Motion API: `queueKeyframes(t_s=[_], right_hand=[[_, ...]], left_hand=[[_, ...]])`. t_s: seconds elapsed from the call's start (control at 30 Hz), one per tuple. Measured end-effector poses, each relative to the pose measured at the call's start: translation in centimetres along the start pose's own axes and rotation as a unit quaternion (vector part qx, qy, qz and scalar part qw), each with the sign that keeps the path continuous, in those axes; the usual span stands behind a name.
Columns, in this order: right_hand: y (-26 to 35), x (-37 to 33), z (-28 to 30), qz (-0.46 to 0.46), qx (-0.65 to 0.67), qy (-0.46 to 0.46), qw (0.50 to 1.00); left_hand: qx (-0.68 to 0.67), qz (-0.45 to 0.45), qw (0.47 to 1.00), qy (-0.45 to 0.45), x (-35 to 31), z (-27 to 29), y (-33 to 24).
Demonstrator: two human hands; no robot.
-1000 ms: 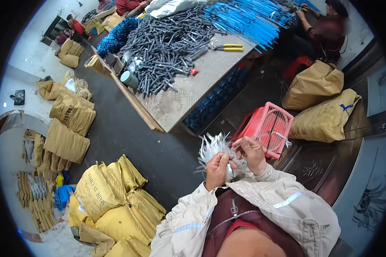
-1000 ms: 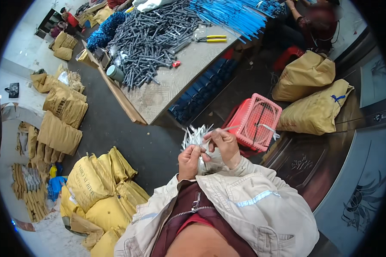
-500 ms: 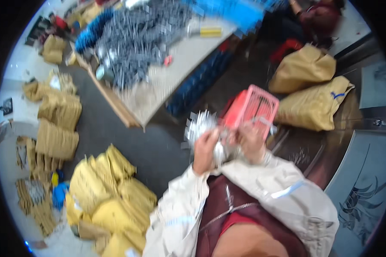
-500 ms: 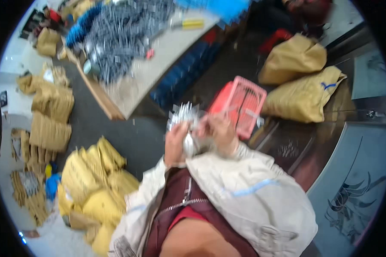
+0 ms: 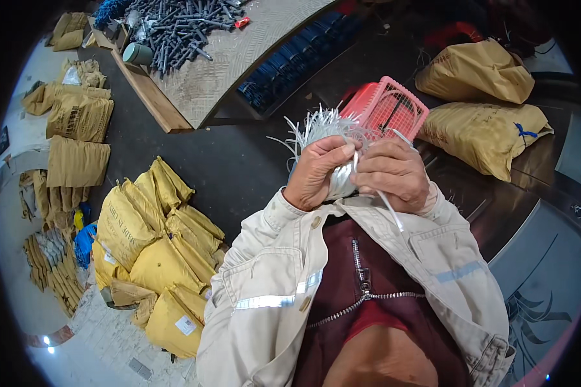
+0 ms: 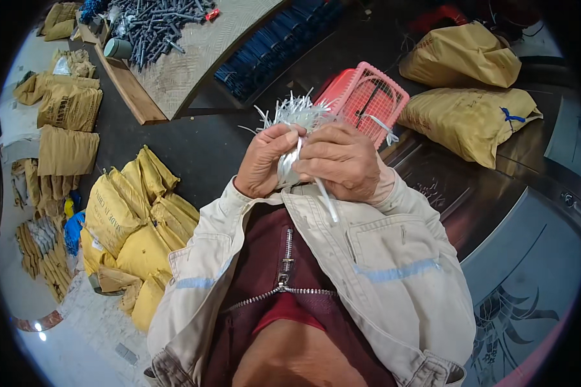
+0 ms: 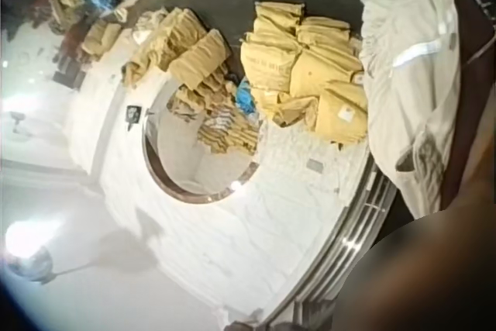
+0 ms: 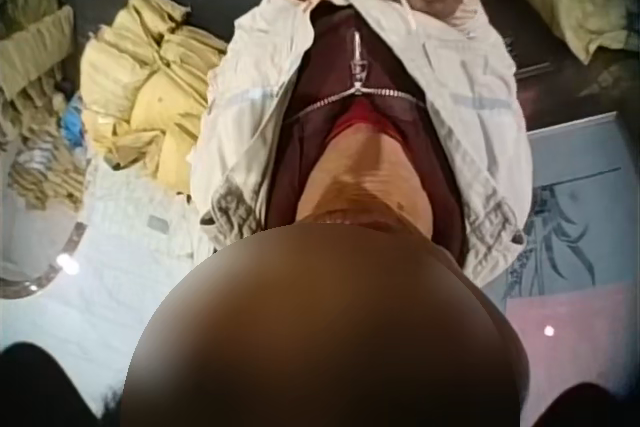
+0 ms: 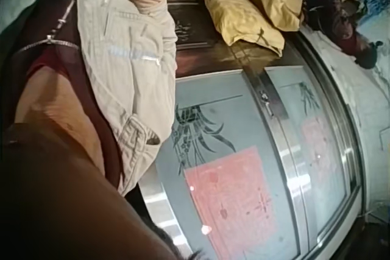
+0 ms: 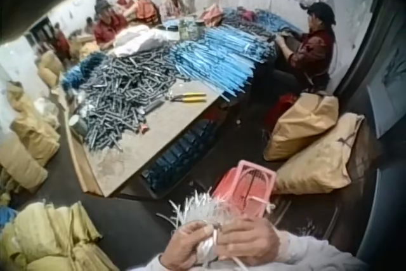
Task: Assemble blue wires into a plastic hub and secure them using pliers.
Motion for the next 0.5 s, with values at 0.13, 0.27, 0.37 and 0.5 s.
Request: queueKeyframes(t_s=[0.13,0.27,0.37,0.5], right_hand=[[-1.3,1.7,-0.6,0.037,0.062,0.049,0.996],[-7.9,1.9,-2.5,-0.23,0.482,-0.117,0.837],[-10.6,0.8,-5.6,-0.273,0.307,-0.021,0.912],[-10.5,1.8,-9.9,-0.338,0.308,0.058,0.888]], left_hand=[[0.044,0.004,0.999,0.011,0.7,-0.4,-2.0],[0.103,-0.011,0.993,0.052,0.4,-2.2,-5.4],[0.213,-0.059,0.97,0.098,1.6,-2.1,-6.9],[0.327,-0.168,0.923,0.115,-0.6,-1.5,-9.9]])
Point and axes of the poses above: each hand's wrist, its own x-axis towards the middle knuckle, its own z-axis out of the back of the hand, y = z × x, the point moved 9 cm from there along x, towards the middle knuckle, and after that the axes turned 14 degrees about -x, right-handed, at the moved point
